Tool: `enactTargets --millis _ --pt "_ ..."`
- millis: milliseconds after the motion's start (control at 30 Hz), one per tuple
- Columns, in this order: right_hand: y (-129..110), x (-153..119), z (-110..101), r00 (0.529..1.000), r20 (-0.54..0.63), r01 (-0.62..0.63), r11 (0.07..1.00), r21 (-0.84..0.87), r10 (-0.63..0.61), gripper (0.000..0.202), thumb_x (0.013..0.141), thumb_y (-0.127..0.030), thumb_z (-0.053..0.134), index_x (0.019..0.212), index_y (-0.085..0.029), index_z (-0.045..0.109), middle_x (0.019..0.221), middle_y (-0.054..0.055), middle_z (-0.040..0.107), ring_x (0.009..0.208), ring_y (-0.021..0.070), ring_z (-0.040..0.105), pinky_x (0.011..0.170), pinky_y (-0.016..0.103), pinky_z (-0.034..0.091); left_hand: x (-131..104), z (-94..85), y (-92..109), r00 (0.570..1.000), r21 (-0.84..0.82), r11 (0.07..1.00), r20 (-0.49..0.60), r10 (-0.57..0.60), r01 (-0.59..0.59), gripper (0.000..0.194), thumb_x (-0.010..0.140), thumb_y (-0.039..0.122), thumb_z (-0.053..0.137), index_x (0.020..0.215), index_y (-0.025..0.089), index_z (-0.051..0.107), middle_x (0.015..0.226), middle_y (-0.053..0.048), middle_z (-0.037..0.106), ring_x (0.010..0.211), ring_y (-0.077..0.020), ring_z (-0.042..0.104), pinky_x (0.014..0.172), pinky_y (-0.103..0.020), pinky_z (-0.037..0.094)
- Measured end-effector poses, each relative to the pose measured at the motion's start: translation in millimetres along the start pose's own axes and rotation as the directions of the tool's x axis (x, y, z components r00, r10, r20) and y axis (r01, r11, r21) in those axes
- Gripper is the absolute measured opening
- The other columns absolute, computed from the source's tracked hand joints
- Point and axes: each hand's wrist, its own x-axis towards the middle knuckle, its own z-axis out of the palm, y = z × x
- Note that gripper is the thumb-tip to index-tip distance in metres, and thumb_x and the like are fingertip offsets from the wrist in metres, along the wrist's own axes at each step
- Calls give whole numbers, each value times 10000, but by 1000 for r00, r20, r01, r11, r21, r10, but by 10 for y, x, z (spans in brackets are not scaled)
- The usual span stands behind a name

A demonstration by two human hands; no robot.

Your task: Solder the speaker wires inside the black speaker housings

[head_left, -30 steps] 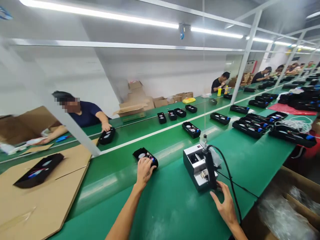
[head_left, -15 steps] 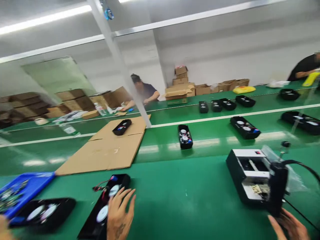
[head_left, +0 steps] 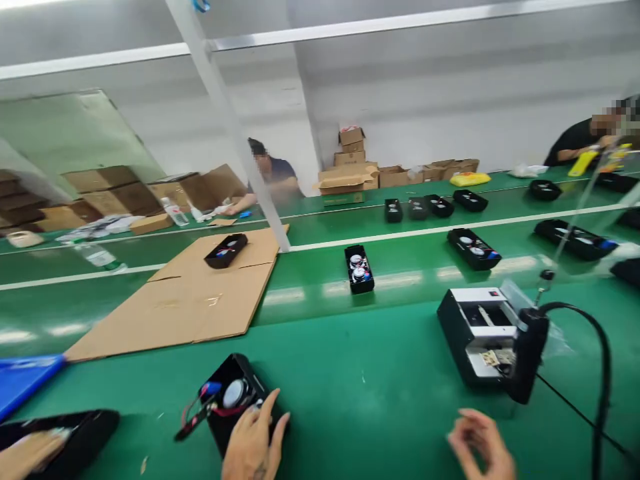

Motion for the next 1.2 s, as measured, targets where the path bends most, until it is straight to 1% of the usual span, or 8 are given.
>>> enactTargets --millis 133,267,500,667,833,933,1033,1200 --pt "-118 -361 880 882 345 332 943 28 -321 790 880 -468 830 1598 -394 508 1568 163 645 1297 437 735 968 534 693 244 343 990 979 -306 936 49 196 -172 475 987 247 583 1461 268 617 989 -46 814 819 -199 808 710 -262 666" --pt "-273 -463 1230 760 472 533 844 -59 -447 1150 815 -253 841 1746 -418 186 1737 202 426 1495 481 567 1102 646 598 315 219 1474 879 -498 769 31 477 -400 626 988 243 592 1604 271 483 1348 -106 785 1160 -219 796 917 -285 681" --pt "-793 193 659 696 651 393 919 8 -303 1209 603 -158 847 1704 -285 362 1654 199 476 1524 440 523 1253 599 459 447 -443 1204 983 -458 870 -75 167 -183 243 1048 300 600 1243 324 742 1230 -29 799 1038 -206 811 935 -333 696" --pt "-881 868 -107 614 773 312 949 -47 -164 1055 704 -190 854 1676 -281 452 1713 163 460 1557 392 505 1275 547 441 453 -304 975 970 -482 846 -41 238 -228 154 1056 377 620 1121 309 742 1052 12 805 951 -196 806 878 -321 705" --pt "-937 780 -588 832 518 305 944 -125 -201 751 865 -248 839 1566 -308 577 1668 141 527 1541 363 526 1251 578 470 395 58 992 908 -547 751 -42 417 -370 207 1050 413 649 1195 313 757 1150 -26 809 1233 -247 755 1015 -385 676" --pt "-1006 433 -522 869 348 417 899 -133 -351 409 902 -254 839 1291 -300 721 1358 117 733 1259 327 713 1062 522 602 381 177 1089 906 -566 760 51 419 -320 202 1024 468 678 1103 306 769 1320 -68 765 1433 -314 637 1047 -472 666" --pt "-1086 40 -201 781 390 565 818 -109 -488 262 924 -191 800 1146 -301 715 987 43 793 934 278 741 869 477 608 384 256 1205 896 -587 760 126 425 -278 219 1013 468 682 945 269 744 1454 -96 700 1553 -369 510 1072 -566 644" --pt "-1196 -280 409 696 455 669 732 -130 -555 247 950 -105 660 1133 -268 688 987 65 804 826 257 716 754 420 553 401 346 1294 882 -660 723 196 429 -205 254 1036 384 643 830 241 680 1431 -97 724 1537 -333 539 1085 -515 637"
